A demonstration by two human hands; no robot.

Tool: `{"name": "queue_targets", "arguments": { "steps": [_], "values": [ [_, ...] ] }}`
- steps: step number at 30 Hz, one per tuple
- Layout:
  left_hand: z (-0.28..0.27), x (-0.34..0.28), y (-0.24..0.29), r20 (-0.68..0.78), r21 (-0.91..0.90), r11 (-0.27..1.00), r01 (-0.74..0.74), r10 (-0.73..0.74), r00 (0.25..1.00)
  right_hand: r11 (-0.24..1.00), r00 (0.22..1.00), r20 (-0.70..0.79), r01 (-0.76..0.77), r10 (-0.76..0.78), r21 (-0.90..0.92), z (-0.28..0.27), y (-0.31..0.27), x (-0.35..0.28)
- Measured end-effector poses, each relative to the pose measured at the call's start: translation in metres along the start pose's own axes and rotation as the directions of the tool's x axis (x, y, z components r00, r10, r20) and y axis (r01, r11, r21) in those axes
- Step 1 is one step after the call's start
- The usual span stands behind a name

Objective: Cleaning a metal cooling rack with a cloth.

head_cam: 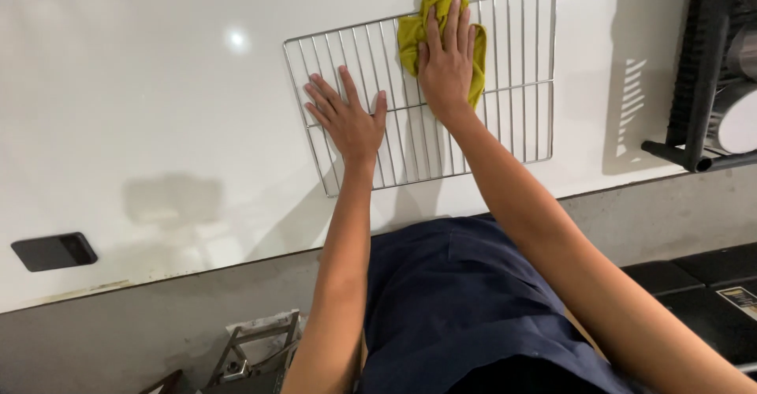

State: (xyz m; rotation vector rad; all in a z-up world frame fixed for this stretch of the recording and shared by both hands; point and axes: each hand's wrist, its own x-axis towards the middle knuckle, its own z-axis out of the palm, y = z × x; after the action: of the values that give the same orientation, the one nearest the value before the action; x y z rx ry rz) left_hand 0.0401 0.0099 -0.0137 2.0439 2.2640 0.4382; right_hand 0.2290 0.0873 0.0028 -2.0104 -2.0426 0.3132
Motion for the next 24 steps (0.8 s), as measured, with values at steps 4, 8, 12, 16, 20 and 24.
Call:
{"name": "queue_targets", "arguments": {
  "steps": [4, 8, 12, 16, 20, 24],
  "values": [
    [0.001, 0.0, 0.003, 0.01, 0.009, 1.0, 0.025, -0.025, 1.0, 0.979, 0.977, 0.067, 0.203, -0.204, 0.023, -0.016, 0.031, -0.031],
    [0.003, -0.002, 0.003, -0.004, 0.04, 0.998, 0.041, -0.041, 0.999, 0.954, 0.926, 0.233, 0.284, -0.299, 0.097, -0.068, 0.049, -0.088],
    [0.001, 0.0, 0.002, 0.01, 0.031, 0.999, 0.031, -0.031, 0.999, 0.961, 0.93, 0.242, 0.272, -0.278, 0.059, -0.068, 0.071, -0.123],
    [0.0, 0.001, 0.0, 0.008, 0.064, 0.998, -0.009, 0.008, 1.0, 0.981, 0.982, 0.09, 0.174, -0.165, -0.092, -0.045, 0.064, -0.099],
    [-0.004, 0.002, 0.003, 0.017, 0.067, 0.998, -0.004, 0.003, 1.0, 0.987, 0.995, -0.033, 0.086, -0.092, -0.134, -0.012, 0.052, -0.031],
    [-0.002, -0.001, 0.0, 0.053, 0.087, 0.996, -0.011, 0.006, 0.999, 0.99, 0.991, -0.084, 0.1, -0.109, -0.097, -0.001, 0.056, 0.009]
  ]
}}
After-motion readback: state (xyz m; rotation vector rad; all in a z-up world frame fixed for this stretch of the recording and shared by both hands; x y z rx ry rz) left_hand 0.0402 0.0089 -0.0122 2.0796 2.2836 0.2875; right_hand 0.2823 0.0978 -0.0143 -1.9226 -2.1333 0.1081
